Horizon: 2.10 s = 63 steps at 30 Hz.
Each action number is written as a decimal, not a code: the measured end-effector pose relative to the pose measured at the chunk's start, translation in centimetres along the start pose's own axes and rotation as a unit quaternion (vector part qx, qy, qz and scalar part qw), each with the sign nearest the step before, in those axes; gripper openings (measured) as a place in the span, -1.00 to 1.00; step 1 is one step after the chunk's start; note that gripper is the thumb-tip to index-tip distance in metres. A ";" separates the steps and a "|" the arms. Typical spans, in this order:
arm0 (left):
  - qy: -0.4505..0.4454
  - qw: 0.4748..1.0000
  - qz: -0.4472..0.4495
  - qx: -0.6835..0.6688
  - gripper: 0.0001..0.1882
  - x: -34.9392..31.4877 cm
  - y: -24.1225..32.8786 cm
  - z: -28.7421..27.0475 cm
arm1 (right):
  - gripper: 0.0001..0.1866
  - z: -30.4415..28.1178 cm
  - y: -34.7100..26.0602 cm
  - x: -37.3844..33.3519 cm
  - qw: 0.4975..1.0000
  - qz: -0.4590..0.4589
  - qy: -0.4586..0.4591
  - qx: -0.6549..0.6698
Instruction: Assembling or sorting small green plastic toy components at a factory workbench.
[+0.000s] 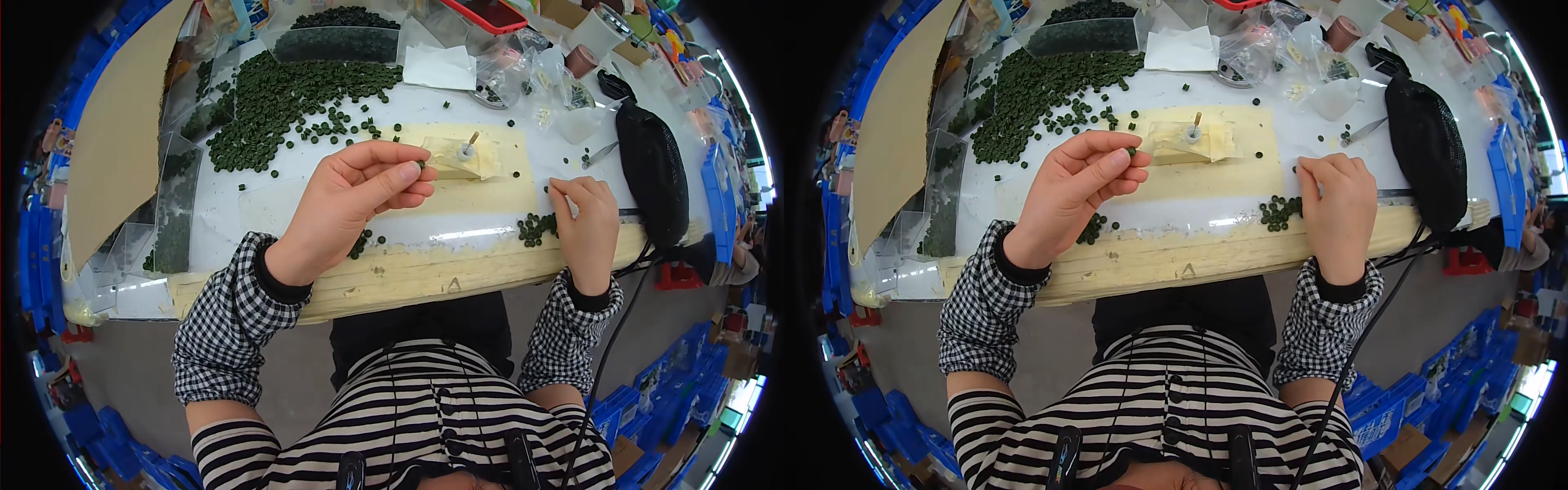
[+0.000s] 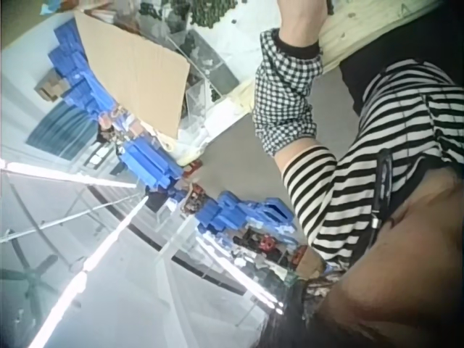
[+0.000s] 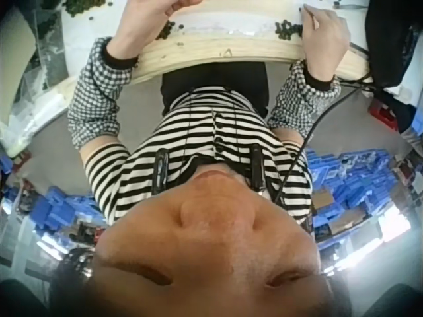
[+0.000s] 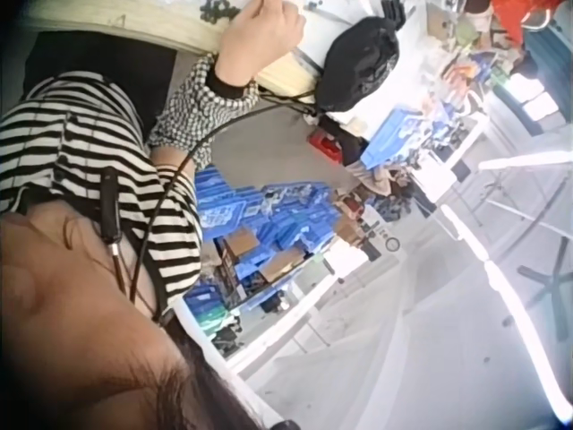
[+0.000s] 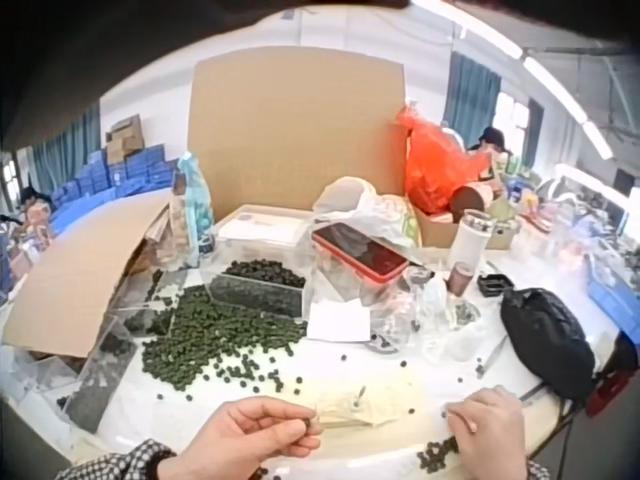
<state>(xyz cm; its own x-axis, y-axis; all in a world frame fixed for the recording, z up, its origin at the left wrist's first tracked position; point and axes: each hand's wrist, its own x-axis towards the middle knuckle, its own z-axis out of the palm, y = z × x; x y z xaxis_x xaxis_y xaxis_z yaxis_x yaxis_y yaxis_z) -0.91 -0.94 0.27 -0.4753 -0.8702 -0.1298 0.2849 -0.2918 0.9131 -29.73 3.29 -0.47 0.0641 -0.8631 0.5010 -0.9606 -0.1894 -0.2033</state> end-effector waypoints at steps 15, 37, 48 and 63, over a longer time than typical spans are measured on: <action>-0.031 0.999 0.041 0.001 -0.79 -0.1 -0.3 0.2 | -0.90 0.5 -6.1 0.2 0.917 0.098 0.022 0.387; -0.017 0.991 0.128 0.044 -0.81 -0.6 -0.7 1.0 | -0.87 3.2 -10.4 0.2 0.761 0.132 -0.022 0.635; 0.007 0.982 0.165 0.094 -0.81 -0.9 -0.9 1.1 | -0.87 3.0 -11.2 0.1 0.779 0.133 0.005 0.613; 0.020 0.958 0.217 0.188 -0.82 -0.9 -1.1 0.6 | -0.78 2.2 -11.5 -0.3 0.805 0.128 -0.013 0.579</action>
<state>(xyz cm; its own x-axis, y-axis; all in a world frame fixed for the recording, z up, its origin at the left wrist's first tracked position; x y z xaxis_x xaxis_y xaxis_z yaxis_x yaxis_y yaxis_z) -1.31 0.37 -0.38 -0.3447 -0.8943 0.2853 0.1254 0.2573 0.9582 -18.05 4.71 -0.18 -0.0766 -0.9498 0.3033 -0.0475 -0.3004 -0.9526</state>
